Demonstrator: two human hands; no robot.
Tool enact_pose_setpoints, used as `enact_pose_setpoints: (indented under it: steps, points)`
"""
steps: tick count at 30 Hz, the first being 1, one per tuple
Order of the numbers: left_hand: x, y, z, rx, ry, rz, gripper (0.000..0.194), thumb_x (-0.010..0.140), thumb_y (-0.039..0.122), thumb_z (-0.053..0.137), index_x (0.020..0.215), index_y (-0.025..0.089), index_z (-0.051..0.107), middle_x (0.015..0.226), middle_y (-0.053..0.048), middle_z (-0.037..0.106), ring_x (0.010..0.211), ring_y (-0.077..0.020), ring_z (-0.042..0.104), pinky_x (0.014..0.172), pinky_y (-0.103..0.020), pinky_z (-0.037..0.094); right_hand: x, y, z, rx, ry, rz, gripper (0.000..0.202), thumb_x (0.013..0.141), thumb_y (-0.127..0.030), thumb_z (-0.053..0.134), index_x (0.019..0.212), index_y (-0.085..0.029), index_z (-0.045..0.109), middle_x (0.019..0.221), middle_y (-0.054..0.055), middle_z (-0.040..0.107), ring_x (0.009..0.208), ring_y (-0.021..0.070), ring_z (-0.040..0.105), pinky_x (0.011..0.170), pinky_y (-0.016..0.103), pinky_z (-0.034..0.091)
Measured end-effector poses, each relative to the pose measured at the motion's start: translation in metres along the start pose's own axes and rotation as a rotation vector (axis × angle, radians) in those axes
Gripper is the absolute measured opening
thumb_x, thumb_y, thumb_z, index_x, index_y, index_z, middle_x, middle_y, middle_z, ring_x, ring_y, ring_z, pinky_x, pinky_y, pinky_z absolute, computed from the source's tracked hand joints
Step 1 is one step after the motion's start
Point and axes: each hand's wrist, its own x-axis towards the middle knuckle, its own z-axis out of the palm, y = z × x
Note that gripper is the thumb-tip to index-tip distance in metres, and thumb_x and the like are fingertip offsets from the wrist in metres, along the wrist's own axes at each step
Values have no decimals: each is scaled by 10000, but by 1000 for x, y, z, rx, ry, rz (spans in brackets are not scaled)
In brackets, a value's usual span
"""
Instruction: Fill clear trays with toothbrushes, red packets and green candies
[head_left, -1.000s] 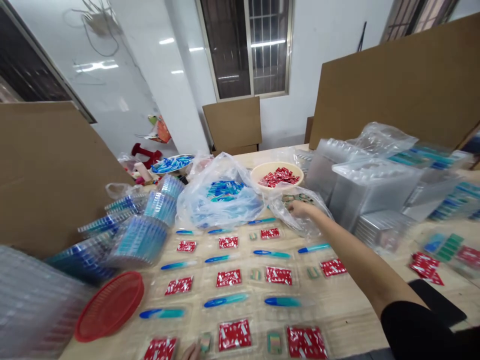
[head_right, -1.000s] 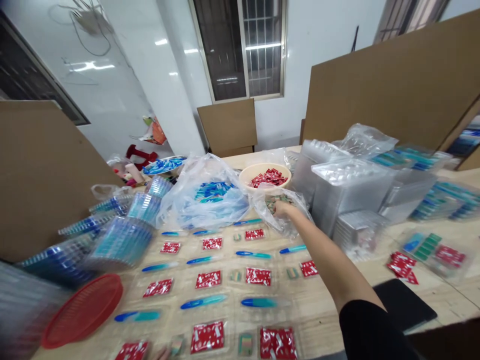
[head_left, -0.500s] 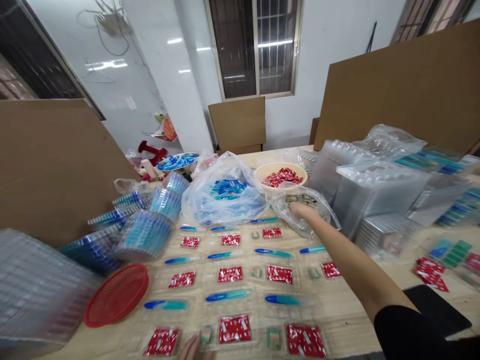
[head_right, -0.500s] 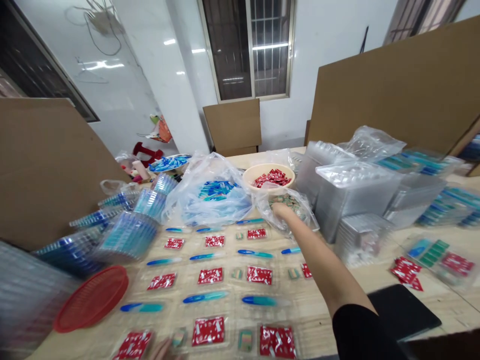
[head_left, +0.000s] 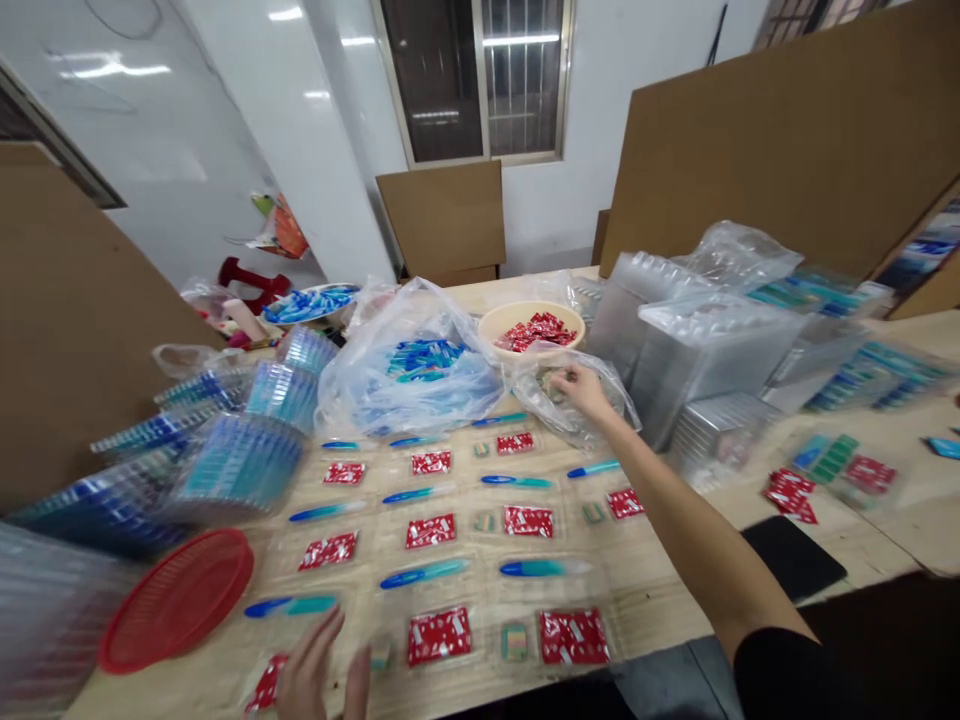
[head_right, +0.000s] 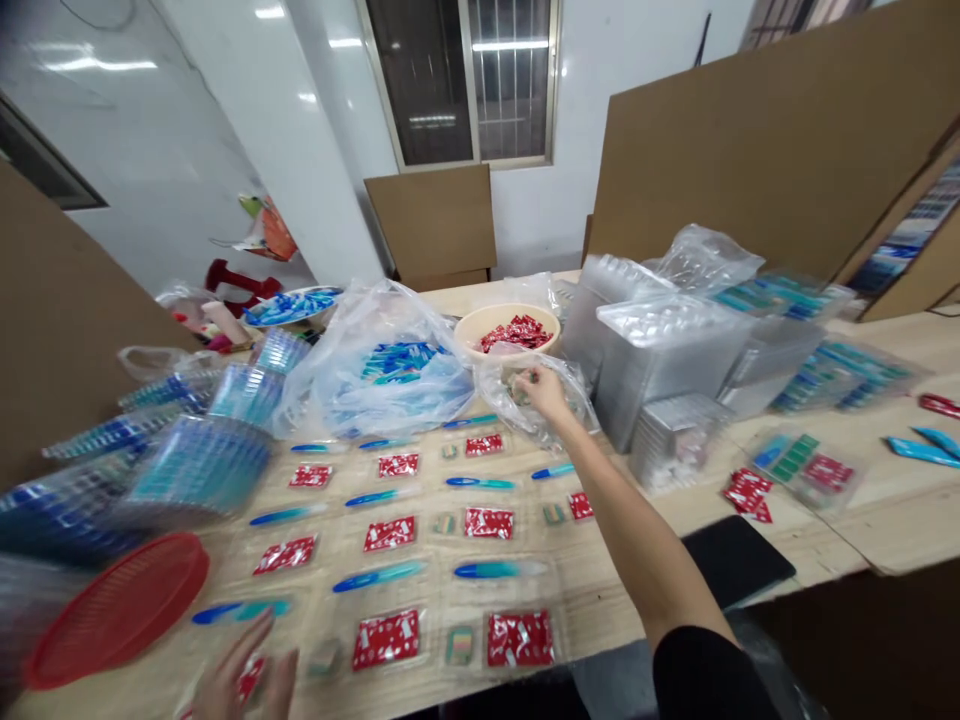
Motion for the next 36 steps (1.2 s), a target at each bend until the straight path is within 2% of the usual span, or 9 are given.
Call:
enact_pose_setpoints:
  steps: [2,4,8,11,14,18,25,30,36]
  points:
    - [38,24,9,-120,-135,57,268,929,341,471,1127,211,595,1055,-91,666,1011,-225,634,854,-376,549,-6,2,3,221,13,-12,261,850,-397,622,864,-137,614,872,47,669,769,129,628,726,285,534]
    - [79,54,31,-276,-285,98,233,935,336,476,1056,215,634,1005,-63,689,964,-195,651,837,-332,549,-13,2,6,423,-6,-23,333,782,-488,662,779,-160,604,801,35,668,716,122,620,686,266,533]
    - [149,115,104,-622,-468,98,218,909,309,515,1011,197,672,1013,-58,705,970,-184,651,877,-334,526,-28,3,5,715,-55,-26,460,573,-585,775,713,-187,590,721,2,640,649,105,595,653,255,532]
    - [176,150,159,-886,-548,-38,275,860,299,578,1093,160,625,1000,-76,690,901,-168,654,833,-321,533,-42,1,1,840,-53,-30,500,497,-554,827,776,-203,604,782,-12,654,703,102,612,699,254,537]
    - [184,171,192,-1087,-581,-145,332,781,302,676,1062,148,588,902,-48,666,811,-138,645,740,-270,541,-54,-2,-1,922,-18,-63,460,530,-473,846,827,-211,613,787,-28,651,751,107,620,734,263,541]
    - [183,184,202,-1200,-533,-208,316,752,354,721,924,159,543,785,7,630,685,-98,627,632,-220,530,-60,-5,-3,913,18,-124,402,565,-423,840,814,-190,627,726,-37,632,689,96,597,690,263,550]
    - [184,188,200,-1190,-491,-256,255,728,354,741,816,157,605,758,2,675,701,-113,667,709,-241,552,-57,0,-8,823,16,-217,329,635,-350,809,867,-200,630,758,-29,654,703,108,627,735,289,562]
    - [188,188,201,-1102,-451,-198,125,740,284,717,791,172,691,770,1,693,681,-98,637,673,-215,525,-57,1,-9,725,63,-287,256,683,-308,766,841,-206,592,729,-34,629,593,92,591,605,261,532]
    - [193,187,202,-1154,-558,-215,204,728,346,737,815,166,699,731,-5,706,642,-109,644,648,-234,547,-58,0,-7,714,73,-299,245,698,-311,746,836,-218,565,824,-26,623,682,100,620,661,262,557]
